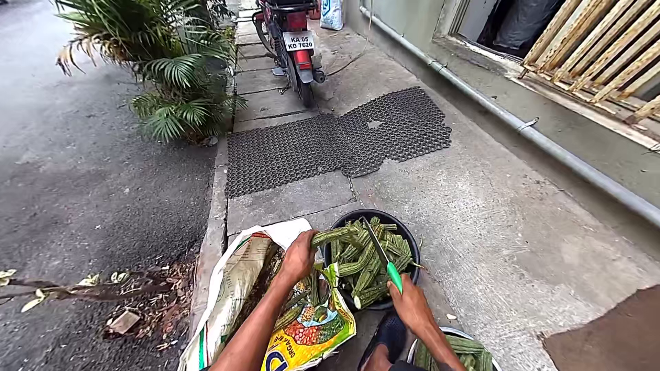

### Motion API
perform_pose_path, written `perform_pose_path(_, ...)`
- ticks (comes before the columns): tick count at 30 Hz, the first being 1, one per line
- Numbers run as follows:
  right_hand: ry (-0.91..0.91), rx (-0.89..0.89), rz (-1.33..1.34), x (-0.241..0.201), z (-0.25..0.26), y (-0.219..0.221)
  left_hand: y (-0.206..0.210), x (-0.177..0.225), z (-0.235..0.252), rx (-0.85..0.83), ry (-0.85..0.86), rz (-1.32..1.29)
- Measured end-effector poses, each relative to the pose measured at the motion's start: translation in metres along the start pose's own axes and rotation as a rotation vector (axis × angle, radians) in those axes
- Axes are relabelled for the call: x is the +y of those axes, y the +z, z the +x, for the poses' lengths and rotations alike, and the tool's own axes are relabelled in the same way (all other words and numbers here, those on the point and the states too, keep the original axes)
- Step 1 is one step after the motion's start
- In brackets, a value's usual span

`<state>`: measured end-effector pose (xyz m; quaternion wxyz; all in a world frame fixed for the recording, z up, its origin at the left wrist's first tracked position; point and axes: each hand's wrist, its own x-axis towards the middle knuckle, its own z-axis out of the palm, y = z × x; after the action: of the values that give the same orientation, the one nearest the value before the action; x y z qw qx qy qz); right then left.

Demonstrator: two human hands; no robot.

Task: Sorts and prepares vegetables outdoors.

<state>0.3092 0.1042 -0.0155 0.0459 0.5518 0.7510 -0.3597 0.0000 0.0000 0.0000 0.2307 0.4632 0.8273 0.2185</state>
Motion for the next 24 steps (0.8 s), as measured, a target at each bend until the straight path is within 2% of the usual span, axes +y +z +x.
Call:
perform_pose_path(3,-0.07,0.141,0.263,-0.012,0.007,-0.028,0.007,-0.002,0.005,0.033,0.171,-0.32)
perform_pose_path(6,-0.143,0.184,0.566,-0.004,0.012,-0.032,0.016,0.01,0.002,0.036,0.269,-0.579)
perform_pose_path(8,-0.186,0.199,0.777,-0.004,0.011,-0.033,0.02,0.024,-0.002,0.025,0.305,-0.658)
perform_pose_path(11,-0.273,0.197,1.006,-0.009,0.005,-0.041,0.033,0.038,-0.005,0.004,0.381,-0.666)
perform_pose_path(16,-0.347,0.244,1.239,-0.016,-0.003,-0.054,0.049,0.051,-0.008,-0.037,0.452,-0.584)
perform_pose_path(24,-0.401,0.276,1.295,-0.013,-0.003,-0.06,0.048,0.057,-0.014,0.039,0.483,-0.55)
